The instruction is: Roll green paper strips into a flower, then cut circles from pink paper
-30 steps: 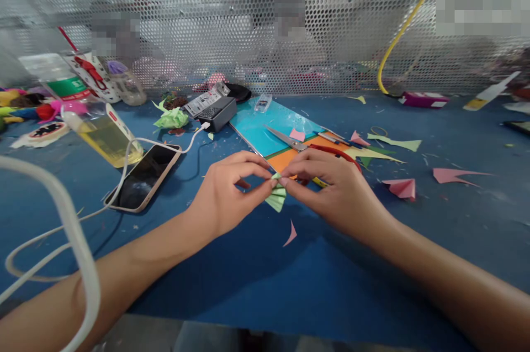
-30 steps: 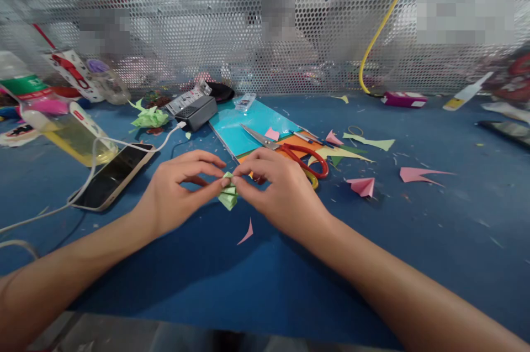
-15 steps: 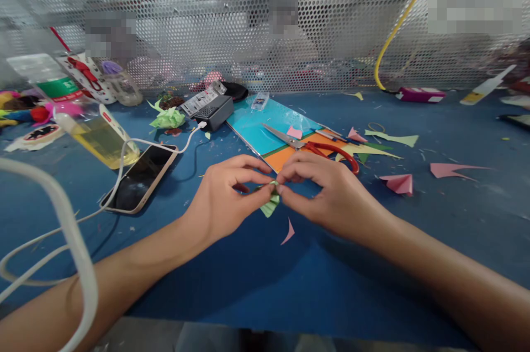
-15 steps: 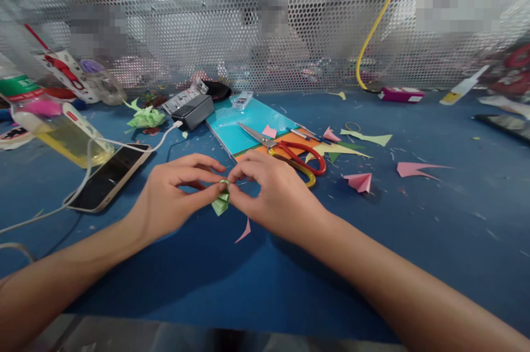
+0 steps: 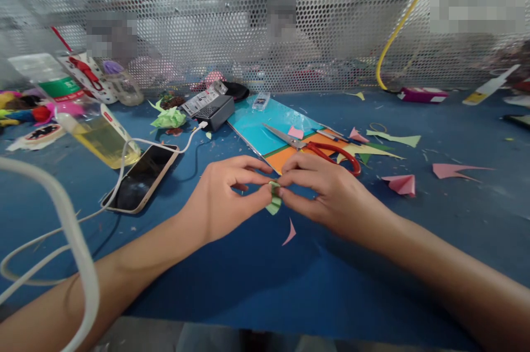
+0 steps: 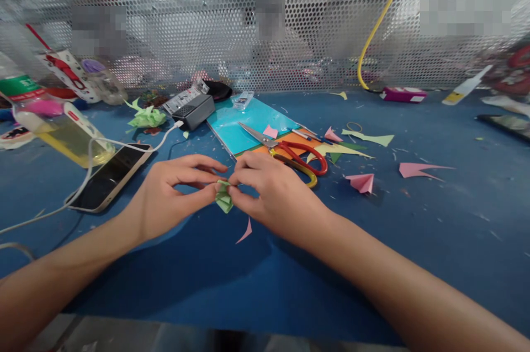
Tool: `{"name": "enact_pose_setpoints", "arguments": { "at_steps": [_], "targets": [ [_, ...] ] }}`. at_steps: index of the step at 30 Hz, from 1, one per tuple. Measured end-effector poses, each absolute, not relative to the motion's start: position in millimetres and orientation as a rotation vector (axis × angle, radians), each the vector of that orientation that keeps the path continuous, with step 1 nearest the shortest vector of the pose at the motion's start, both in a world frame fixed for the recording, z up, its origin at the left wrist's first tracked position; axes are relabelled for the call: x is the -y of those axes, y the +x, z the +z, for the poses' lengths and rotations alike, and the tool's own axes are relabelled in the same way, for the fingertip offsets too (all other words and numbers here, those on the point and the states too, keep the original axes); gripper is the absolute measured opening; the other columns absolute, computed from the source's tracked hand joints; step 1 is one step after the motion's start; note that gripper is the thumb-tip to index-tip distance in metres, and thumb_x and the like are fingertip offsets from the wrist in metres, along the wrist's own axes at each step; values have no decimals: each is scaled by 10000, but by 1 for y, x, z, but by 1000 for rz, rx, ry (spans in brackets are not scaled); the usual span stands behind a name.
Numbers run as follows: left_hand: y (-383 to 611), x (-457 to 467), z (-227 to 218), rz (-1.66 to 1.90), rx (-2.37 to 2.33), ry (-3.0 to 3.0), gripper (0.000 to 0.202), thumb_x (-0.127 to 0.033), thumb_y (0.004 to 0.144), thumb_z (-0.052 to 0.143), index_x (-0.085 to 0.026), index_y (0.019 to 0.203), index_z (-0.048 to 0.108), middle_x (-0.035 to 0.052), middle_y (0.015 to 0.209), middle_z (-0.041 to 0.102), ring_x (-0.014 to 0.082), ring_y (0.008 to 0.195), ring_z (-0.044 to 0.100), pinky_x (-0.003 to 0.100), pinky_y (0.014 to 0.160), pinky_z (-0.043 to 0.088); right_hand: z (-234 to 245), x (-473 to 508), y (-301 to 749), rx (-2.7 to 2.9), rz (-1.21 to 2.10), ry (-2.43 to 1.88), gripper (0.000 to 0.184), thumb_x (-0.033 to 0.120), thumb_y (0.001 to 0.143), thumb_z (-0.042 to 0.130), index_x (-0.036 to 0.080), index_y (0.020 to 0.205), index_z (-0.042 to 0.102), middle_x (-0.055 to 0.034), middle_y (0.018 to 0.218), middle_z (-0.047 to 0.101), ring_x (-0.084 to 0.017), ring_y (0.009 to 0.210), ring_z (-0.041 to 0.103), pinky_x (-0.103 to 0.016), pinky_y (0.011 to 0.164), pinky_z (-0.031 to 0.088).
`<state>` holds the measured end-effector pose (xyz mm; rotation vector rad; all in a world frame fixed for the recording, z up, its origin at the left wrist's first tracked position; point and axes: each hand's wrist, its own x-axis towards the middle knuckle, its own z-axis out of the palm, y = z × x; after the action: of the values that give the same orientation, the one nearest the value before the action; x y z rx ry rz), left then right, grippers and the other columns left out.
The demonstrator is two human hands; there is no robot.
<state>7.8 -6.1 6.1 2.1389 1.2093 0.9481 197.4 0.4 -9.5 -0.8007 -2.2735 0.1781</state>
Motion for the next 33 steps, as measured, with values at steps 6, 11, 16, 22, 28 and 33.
{"name": "enact_pose_setpoints", "arguments": {
  "at_steps": [6, 11, 16, 22, 28, 33],
  "targets": [
    [6, 2, 4, 971, -1163, 2168, 123, -200, 757, 647, -240, 779, 761, 10, 915, 734, 139, 764, 679, 199, 600, 541, -10, -2, 200, 2299, 107, -773, 134, 185, 876, 536, 174, 786, 634, -60, 806, 599, -168, 750, 578, -307, 681, 498],
    [3, 1, 2, 978, -1159, 2222, 107, -179, 738, 673, -247, 731, 756, -1, 882, 738, 136, 770, 670, 200, 608, 529, -7, -1, 200, 2408, 56, -741, 180, 204, 912, 498, 164, 825, 650, -71, 828, 607, -185, 776, 573, -338, 712, 492],
    [1, -1, 5, 868, -1127, 2204, 64, -181, 716, 700, -219, 679, 736, -13, 800, 724, 101, 648, 638, 189, 552, 480, -5, 1, 200, 2490, -8, -722, 170, 193, 907, 499, 177, 834, 651, -74, 832, 608, -193, 775, 569, -355, 734, 475],
    [3, 0, 7, 917, -1112, 2095, 50, -187, 721, 692, -183, 672, 707, -12, 786, 701, 83, 648, 623, 152, 540, 470, -3, 3, 201, 2300, 87, -764, 88, 149, 829, 577, 207, 808, 640, -48, 802, 597, -173, 768, 588, -313, 707, 470],
    [2, 2, 7, 742, -1157, 2095, 72, -220, 722, 680, -178, 664, 678, -22, 730, 684, 89, 643, 600, 166, 563, 450, -1, 4, 199, 2397, 28, -703, 134, 171, 881, 522, 174, 822, 642, -49, 811, 586, -171, 765, 560, -318, 704, 457],
    [3, 3, 7, 711, -1245, 2065, 40, -233, 682, 714, -201, 678, 691, -67, 535, 580, 57, 480, 457, 168, 445, 338, -3, 5, 199, 2457, -31, -700, 158, 196, 904, 503, 168, 824, 637, -48, 819, 586, -172, 758, 558, -337, 717, 441]
  ]
}}
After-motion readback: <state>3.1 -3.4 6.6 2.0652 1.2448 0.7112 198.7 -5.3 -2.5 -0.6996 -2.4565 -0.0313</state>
